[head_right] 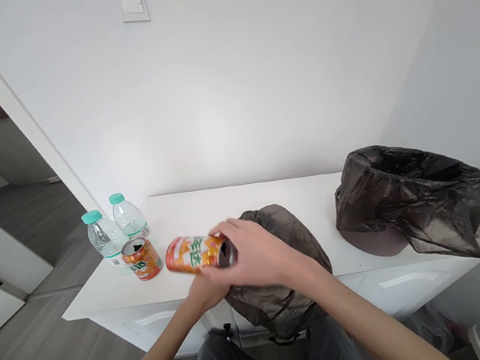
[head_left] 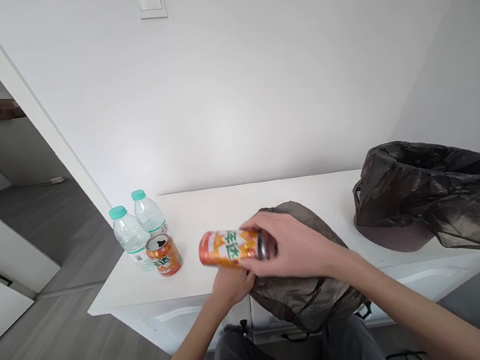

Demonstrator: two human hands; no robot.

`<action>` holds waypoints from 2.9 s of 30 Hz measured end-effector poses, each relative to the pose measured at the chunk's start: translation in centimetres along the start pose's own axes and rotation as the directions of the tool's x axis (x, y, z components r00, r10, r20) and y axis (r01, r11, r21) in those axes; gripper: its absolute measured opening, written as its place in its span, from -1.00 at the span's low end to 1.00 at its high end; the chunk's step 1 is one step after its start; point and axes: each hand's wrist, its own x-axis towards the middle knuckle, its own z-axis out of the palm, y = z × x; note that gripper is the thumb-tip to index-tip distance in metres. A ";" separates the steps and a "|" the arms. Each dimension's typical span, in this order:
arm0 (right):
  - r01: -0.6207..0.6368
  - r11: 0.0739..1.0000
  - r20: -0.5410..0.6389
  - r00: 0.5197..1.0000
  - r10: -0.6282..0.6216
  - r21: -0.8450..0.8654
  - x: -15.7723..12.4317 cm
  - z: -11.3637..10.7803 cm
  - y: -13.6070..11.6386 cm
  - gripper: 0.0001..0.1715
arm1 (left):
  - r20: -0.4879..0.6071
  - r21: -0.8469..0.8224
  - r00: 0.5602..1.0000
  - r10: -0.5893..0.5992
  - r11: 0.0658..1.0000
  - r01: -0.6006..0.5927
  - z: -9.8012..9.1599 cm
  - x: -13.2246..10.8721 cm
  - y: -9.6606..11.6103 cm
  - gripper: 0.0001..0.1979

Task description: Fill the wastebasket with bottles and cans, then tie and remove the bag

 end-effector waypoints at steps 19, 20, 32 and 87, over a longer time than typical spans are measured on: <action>0.257 0.908 0.371 0.920 -0.125 -0.331 21.2 10.7 -0.9 -0.54 | 0.107 0.178 0.994 0.011 0.984 -0.030 -0.7 -0.8 1.6 -0.58; 0.256 0.910 0.376 0.919 -0.124 -0.327 21.4 11.0 -0.9 -0.52 | 0.112 0.176 0.994 0.009 0.984 -0.029 -0.8 -0.8 1.6 -0.58; 0.220 0.958 0.264 0.950 -0.168 -0.182 15.7 7.9 3.3 -0.33 | 0.064 0.154 0.998 0.012 0.988 -0.022 -1.1 -0.5 1.8 -0.59; -0.364 0.529 0.317 0.931 0.183 0.766 -5.0 -1.0 14.0 -0.36 | -0.232 -0.740 0.884 -0.405 0.663 0.109 -15.9 6.1 9.9 -0.92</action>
